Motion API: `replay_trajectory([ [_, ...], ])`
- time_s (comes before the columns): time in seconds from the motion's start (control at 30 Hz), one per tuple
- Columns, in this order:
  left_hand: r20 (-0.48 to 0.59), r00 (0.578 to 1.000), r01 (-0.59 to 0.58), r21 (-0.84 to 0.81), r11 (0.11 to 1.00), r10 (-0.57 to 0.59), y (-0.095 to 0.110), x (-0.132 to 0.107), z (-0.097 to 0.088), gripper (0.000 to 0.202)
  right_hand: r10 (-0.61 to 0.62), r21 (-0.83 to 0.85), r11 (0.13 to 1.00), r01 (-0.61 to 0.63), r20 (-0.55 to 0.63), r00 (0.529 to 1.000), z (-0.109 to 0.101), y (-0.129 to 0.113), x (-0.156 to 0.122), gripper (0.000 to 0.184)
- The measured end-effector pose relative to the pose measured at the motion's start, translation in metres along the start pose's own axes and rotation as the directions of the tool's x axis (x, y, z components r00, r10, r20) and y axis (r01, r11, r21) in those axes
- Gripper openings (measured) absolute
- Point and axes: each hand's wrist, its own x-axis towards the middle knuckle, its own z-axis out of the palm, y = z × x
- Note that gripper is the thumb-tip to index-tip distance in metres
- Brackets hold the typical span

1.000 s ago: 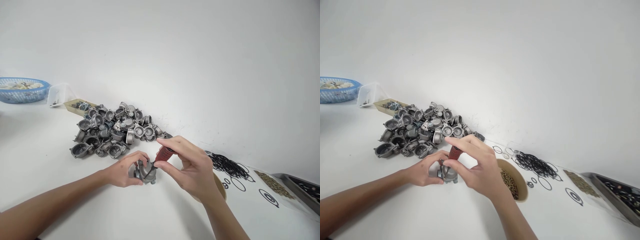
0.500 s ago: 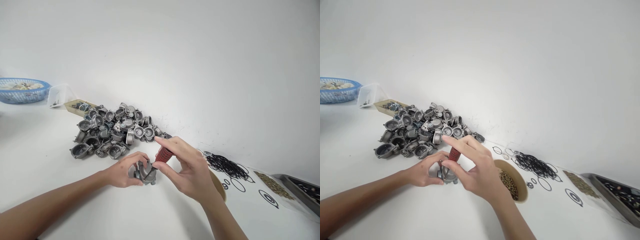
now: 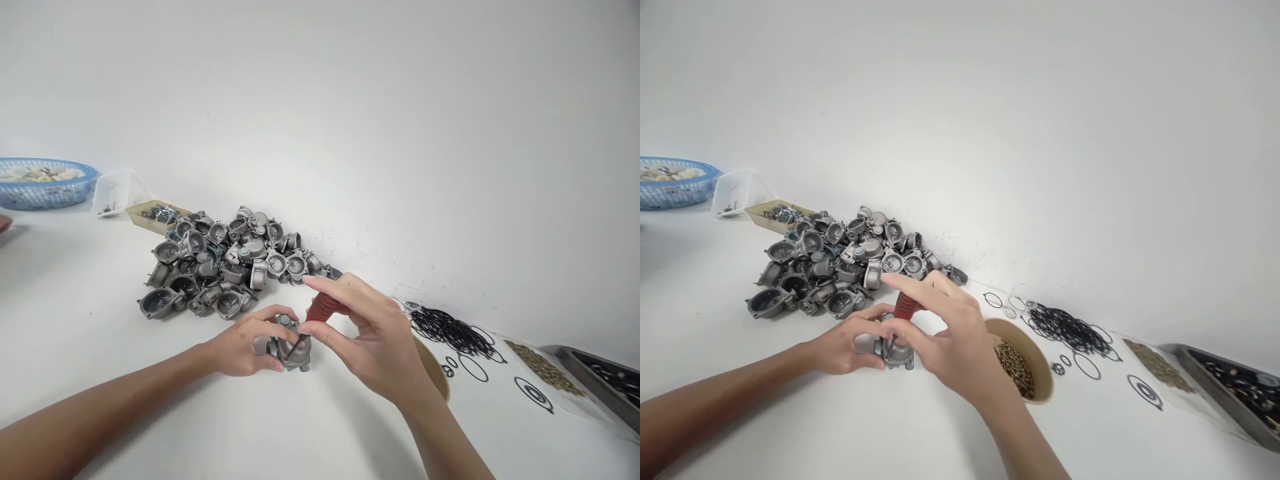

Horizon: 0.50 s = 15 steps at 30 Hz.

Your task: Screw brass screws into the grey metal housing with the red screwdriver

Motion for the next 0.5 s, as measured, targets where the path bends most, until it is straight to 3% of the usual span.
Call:
replay_trajectory([
  [0.27,-0.058,0.989,0.139,0.016,0.990,-0.138,0.006,-0.001,0.009,0.038,-0.027,0.308,0.951,-0.018,0.141,0.990,-0.011,0.005,0.001,0.065],
  [0.4,-0.099,0.981,0.170,0.009,0.985,-0.168,0.012,0.000,0.014,0.039,-0.045,0.215,0.976,0.031,0.062,0.997,-0.011,0.007,0.000,0.062],
  [0.5,-0.122,0.976,0.182,0.014,0.983,-0.179,0.015,-0.001,0.016,0.043,-0.004,0.101,0.995,0.000,0.042,0.999,-0.007,0.006,-0.002,0.057],
])
